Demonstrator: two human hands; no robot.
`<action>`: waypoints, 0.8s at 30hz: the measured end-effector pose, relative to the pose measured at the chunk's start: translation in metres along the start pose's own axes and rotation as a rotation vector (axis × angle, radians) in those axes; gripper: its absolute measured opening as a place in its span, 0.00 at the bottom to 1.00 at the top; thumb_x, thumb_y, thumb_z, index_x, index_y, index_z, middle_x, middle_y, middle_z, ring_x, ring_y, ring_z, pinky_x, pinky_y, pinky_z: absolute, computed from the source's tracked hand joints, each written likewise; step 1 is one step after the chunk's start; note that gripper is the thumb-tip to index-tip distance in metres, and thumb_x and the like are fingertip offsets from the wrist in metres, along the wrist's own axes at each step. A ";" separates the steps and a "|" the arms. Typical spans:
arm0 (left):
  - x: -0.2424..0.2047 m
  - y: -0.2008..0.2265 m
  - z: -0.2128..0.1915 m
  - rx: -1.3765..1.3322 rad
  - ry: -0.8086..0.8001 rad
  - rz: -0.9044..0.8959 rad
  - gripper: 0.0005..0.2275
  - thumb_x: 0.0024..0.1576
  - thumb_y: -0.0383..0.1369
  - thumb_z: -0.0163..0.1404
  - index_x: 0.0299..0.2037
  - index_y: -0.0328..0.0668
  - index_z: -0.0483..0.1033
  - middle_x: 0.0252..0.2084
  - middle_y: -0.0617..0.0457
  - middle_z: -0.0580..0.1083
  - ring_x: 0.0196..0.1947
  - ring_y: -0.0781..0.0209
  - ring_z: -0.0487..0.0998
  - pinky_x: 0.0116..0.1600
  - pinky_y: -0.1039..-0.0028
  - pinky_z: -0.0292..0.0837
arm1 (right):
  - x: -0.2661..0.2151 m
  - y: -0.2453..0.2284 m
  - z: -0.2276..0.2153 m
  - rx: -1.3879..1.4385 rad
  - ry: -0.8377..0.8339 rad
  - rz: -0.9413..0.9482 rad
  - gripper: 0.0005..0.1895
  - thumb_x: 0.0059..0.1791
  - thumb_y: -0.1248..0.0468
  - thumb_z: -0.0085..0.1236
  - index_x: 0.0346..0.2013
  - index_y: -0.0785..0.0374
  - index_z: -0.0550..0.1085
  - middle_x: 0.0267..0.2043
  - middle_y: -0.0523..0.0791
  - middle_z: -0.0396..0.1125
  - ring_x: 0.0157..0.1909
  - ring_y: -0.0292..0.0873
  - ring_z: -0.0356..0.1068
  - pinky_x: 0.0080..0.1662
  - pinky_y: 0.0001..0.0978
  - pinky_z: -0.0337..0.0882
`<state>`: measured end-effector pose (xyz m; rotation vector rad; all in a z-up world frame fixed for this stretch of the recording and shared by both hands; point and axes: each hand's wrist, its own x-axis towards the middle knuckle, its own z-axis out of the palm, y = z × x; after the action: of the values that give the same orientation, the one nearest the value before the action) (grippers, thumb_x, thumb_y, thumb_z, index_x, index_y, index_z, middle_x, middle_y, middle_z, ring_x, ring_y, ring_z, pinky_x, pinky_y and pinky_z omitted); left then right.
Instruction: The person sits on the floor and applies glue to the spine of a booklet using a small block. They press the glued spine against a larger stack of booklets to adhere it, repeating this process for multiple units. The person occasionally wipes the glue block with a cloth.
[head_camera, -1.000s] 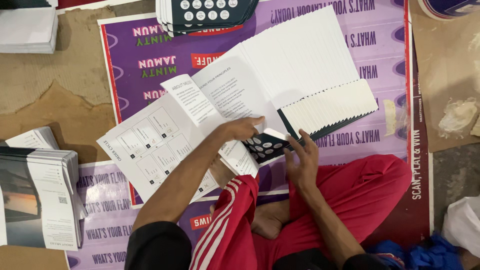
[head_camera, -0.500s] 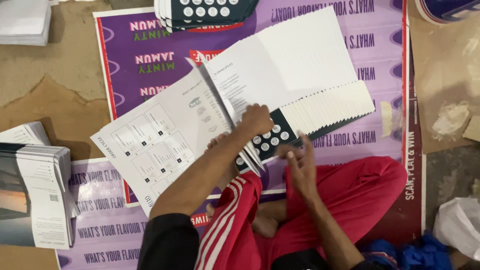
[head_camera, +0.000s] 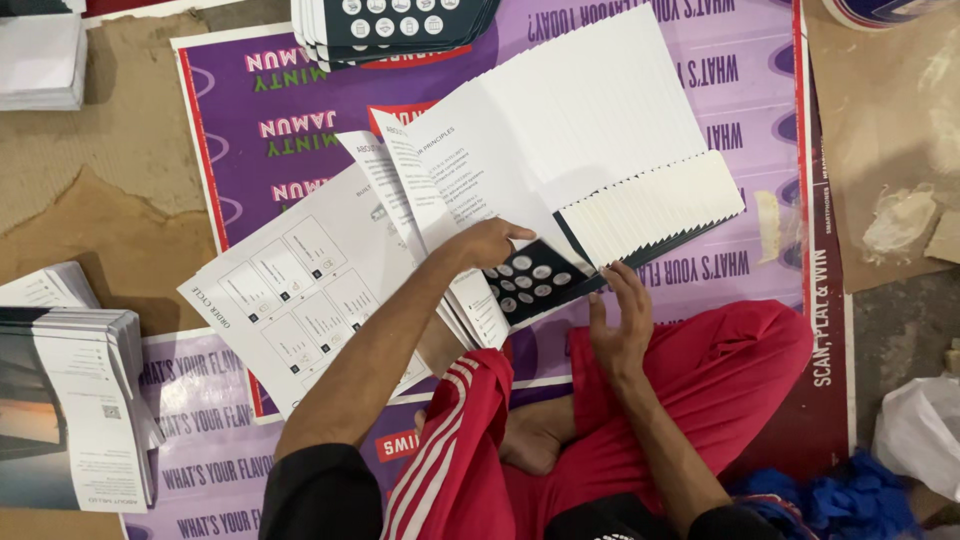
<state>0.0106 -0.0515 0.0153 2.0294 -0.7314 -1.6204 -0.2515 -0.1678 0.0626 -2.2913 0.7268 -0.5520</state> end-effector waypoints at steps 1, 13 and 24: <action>-0.001 0.001 -0.001 -0.006 -0.024 0.012 0.28 0.56 0.21 0.44 0.66 0.59 0.72 0.51 0.43 0.79 0.46 0.55 0.79 0.53 0.71 0.72 | -0.001 -0.001 0.000 -0.005 -0.001 -0.009 0.20 0.51 0.69 0.62 0.59 0.61 0.73 0.66 0.51 0.66 0.68 0.53 0.65 0.66 0.45 0.68; -0.013 0.031 -0.008 -0.064 0.590 0.256 0.23 0.55 0.21 0.50 0.63 0.44 0.72 0.52 0.42 0.78 0.52 0.48 0.79 0.57 0.64 0.73 | 0.024 -0.026 0.015 0.092 -0.191 0.020 0.16 0.46 0.70 0.68 0.48 0.58 0.77 0.59 0.54 0.68 0.51 0.51 0.73 0.48 0.38 0.77; 0.028 0.050 0.028 0.194 0.275 -0.179 0.21 0.53 0.34 0.55 0.54 0.26 0.73 0.56 0.26 0.73 0.57 0.33 0.75 0.61 0.54 0.71 | 0.011 -0.034 -0.004 0.604 -0.198 0.491 0.28 0.59 0.68 0.43 0.74 0.60 0.53 0.47 0.56 0.75 0.45 0.46 0.79 0.50 0.40 0.82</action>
<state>-0.0185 -0.1076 0.0201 2.4571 -0.6417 -1.3632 -0.2336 -0.1548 0.0909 -1.5131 0.8468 -0.2564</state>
